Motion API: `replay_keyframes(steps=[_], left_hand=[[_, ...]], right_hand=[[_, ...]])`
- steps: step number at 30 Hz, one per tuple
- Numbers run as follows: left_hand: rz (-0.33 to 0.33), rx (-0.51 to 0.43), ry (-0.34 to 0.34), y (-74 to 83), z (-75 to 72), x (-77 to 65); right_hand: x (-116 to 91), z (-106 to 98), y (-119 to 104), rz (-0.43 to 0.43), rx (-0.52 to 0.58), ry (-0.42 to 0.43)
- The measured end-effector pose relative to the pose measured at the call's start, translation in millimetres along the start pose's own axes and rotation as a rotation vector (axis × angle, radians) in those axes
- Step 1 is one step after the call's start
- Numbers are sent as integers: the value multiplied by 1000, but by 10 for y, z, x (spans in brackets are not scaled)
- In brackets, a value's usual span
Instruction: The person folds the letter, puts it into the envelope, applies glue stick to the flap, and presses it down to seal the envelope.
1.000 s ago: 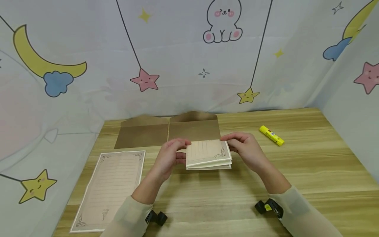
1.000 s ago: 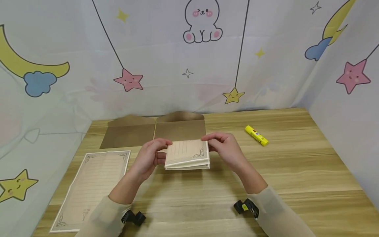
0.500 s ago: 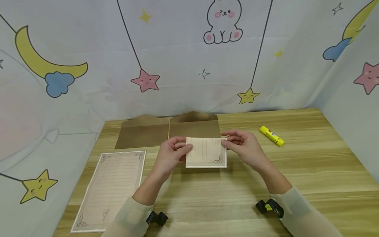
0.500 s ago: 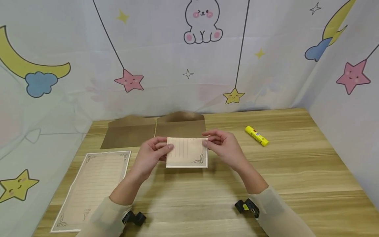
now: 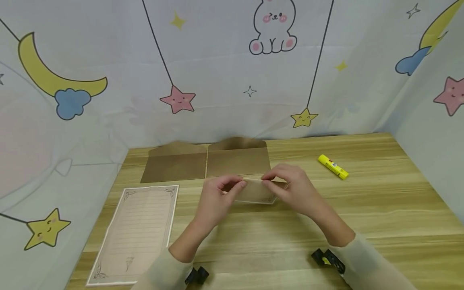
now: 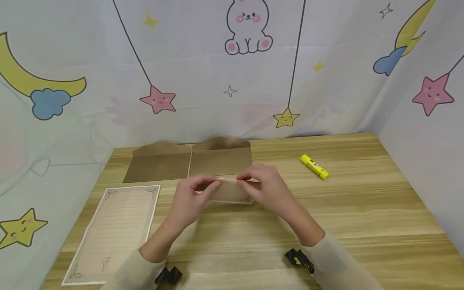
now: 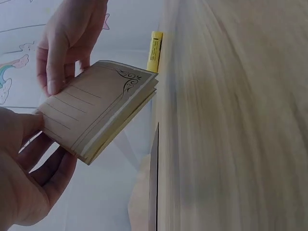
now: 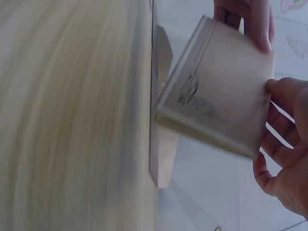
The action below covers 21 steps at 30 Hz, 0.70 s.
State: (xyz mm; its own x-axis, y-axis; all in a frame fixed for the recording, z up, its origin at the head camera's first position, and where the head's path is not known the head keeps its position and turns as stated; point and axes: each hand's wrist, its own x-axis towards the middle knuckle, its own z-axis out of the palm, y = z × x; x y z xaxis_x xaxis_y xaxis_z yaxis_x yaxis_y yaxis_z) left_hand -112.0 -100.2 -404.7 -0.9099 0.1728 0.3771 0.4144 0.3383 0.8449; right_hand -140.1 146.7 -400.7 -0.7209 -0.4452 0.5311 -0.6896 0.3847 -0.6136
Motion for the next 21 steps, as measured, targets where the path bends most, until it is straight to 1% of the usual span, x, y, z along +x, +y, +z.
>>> replay_keyframes(steps=[2, 4, 6, 9, 11, 15, 18, 21], left_hand=[[66, 26, -15, 46, 42, -25], [120, 48, -21, 78, 79, -45], [160, 59, -17, 105, 107, -61], [186, 52, -5, 131, 127, -65], [185, 30, -3, 138, 129, -63], [144, -24, 21, 139, 92, -48], [110, -50, 69, 135, 33, -15], [81, -67, 111, 136, -45, 32]], right_hand=[[11, 35, -85, -83, -28, 16], [12, 61, -169, -131, -64, 33], [2, 76, -238, -147, -106, 49], [7, 66, -301, -149, -147, 55], [17, 48, -311, -149, -156, 50], [41, -15, -258, -156, -151, 27], [55, -89, -181, -148, -140, 8], [67, -173, -98, -116, -134, -10]])
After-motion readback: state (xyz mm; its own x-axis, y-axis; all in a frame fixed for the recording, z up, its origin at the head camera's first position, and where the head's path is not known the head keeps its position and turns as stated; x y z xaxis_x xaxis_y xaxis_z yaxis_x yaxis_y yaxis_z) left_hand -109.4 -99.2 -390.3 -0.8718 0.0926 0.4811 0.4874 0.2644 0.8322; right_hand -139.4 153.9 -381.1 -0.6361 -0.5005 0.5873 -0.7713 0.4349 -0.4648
